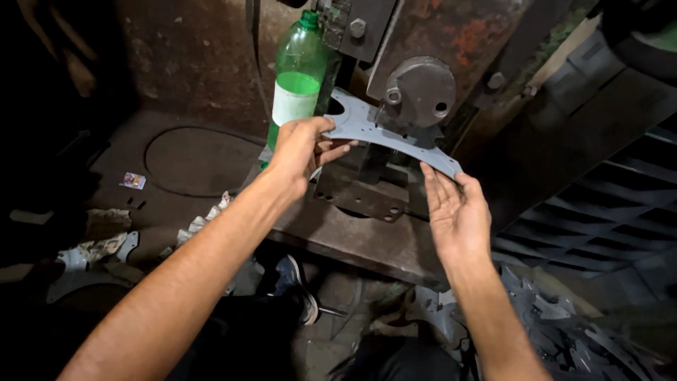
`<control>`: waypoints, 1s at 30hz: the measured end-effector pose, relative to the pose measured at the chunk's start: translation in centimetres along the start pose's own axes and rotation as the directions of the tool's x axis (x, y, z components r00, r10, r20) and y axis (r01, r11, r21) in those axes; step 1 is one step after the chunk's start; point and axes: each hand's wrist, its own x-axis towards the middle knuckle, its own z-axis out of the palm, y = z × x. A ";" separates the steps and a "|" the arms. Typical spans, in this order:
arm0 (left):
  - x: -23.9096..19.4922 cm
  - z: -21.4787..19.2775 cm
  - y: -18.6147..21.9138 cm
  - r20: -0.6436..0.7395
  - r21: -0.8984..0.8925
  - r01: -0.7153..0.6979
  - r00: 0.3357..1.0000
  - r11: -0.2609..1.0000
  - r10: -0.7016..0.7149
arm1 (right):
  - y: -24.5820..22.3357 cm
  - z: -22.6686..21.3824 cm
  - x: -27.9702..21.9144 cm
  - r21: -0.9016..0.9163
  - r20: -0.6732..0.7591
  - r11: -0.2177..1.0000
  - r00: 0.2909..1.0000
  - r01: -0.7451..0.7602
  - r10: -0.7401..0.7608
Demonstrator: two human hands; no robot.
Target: The person picks up a metal plate from a blue bin, places it into a press machine to be stamped, and then tosses the finished part onto a pile on the floor.
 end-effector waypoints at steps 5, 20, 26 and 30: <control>0.5 -0.6 -0.6 -0.008 0.038 0.000 1.000 0.999 0.000 | -0.1 0.0 0.1 0.015 0.002 1.000 1.000 -0.012 0.012; -1.1 -0.6 -0.8 -0.030 0.053 0.023 0.999 0.998 -0.021 | 0.8 -1.0 -0.4 -0.083 -0.020 0.996 0.999 -0.044 0.042; -1.8 -1.9 -1.5 0.063 0.014 0.018 0.998 1.000 -0.019 | 1.6 -1.4 -1.2 -0.141 -0.006 0.989 0.999 -0.044 0.044; -1.3 -3.2 -2.5 0.071 0.067 0.017 0.997 0.998 -0.022 | 1.9 -2.2 -1.0 -0.200 -0.003 0.979 0.999 -0.044 0.045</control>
